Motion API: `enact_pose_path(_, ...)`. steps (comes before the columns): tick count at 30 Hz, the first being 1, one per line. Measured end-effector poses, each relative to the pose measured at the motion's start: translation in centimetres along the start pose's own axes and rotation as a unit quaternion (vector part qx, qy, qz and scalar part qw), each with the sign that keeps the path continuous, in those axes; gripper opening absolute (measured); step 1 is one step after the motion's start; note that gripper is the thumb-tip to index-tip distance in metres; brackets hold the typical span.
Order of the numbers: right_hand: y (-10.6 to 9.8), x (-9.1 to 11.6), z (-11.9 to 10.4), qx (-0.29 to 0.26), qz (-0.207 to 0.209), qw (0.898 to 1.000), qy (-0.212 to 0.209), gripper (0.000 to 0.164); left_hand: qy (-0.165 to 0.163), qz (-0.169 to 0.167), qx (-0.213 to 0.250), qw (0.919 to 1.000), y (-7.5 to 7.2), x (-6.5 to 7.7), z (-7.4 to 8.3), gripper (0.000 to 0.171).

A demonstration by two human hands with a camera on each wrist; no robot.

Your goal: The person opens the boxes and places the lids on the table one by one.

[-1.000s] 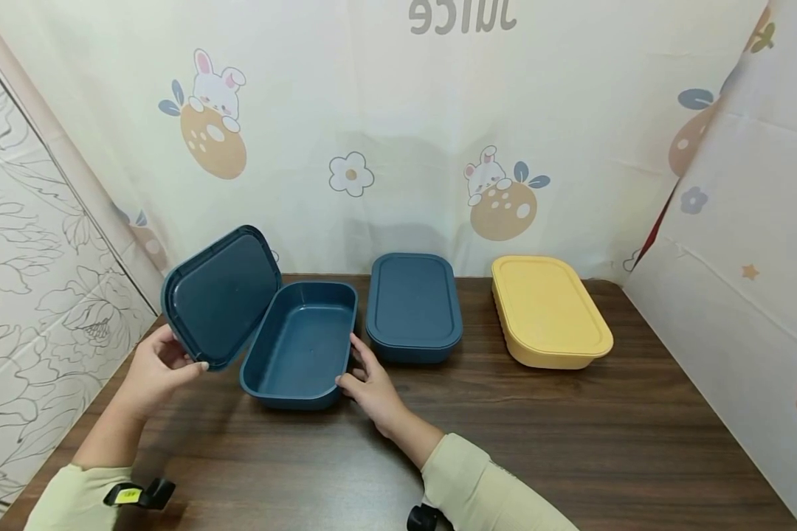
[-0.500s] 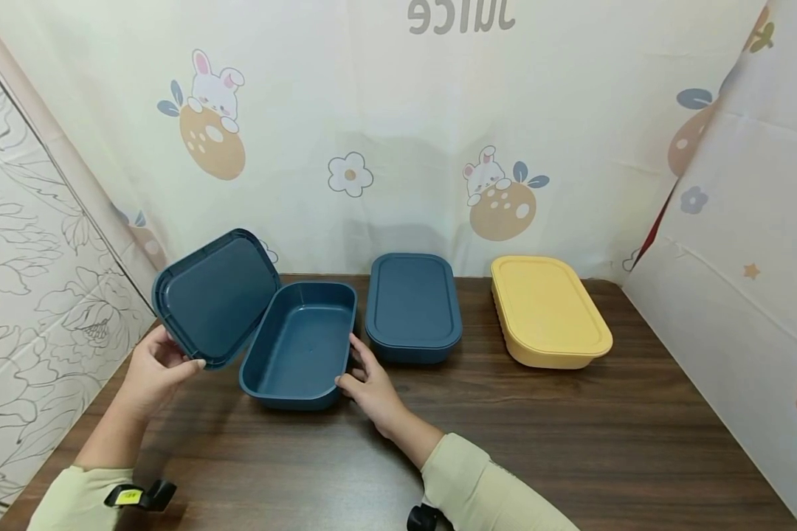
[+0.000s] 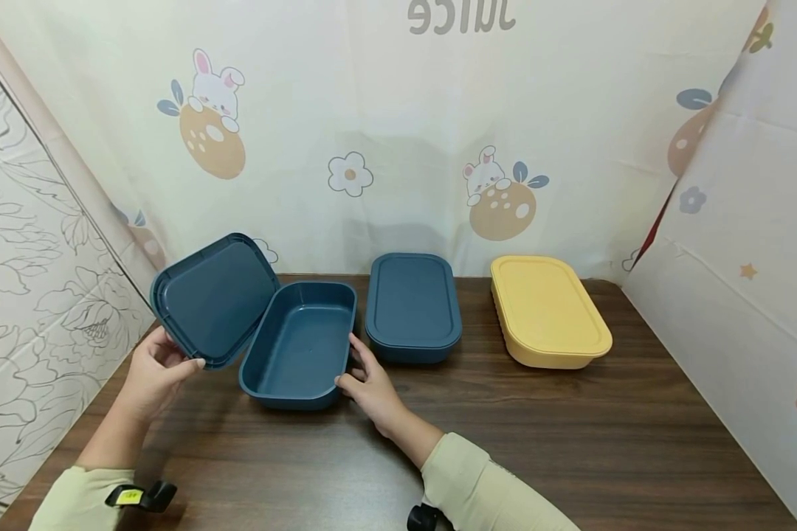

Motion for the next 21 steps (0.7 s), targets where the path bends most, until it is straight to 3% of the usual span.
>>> enact_pose_path(16,-0.06,-0.06,0.1,0.0,0.001,1.0,0.0,0.074,-0.017,0.046,0.027,0.9984,-0.11,-0.11,-0.69,0.046)
enact_pose_path(21,-0.05,-0.04,0.11,0.0,0.001,1.0,0.0,0.074,-0.036,0.056,0.047,0.9967,-0.19,-0.04,-0.8,0.046)
Point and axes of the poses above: each hand's wrist, its own x-axis away from the middle knuckle, its own y-axis out of the palm, z = x × y, the point moved 1 cm from there along -x, towards the middle knuckle
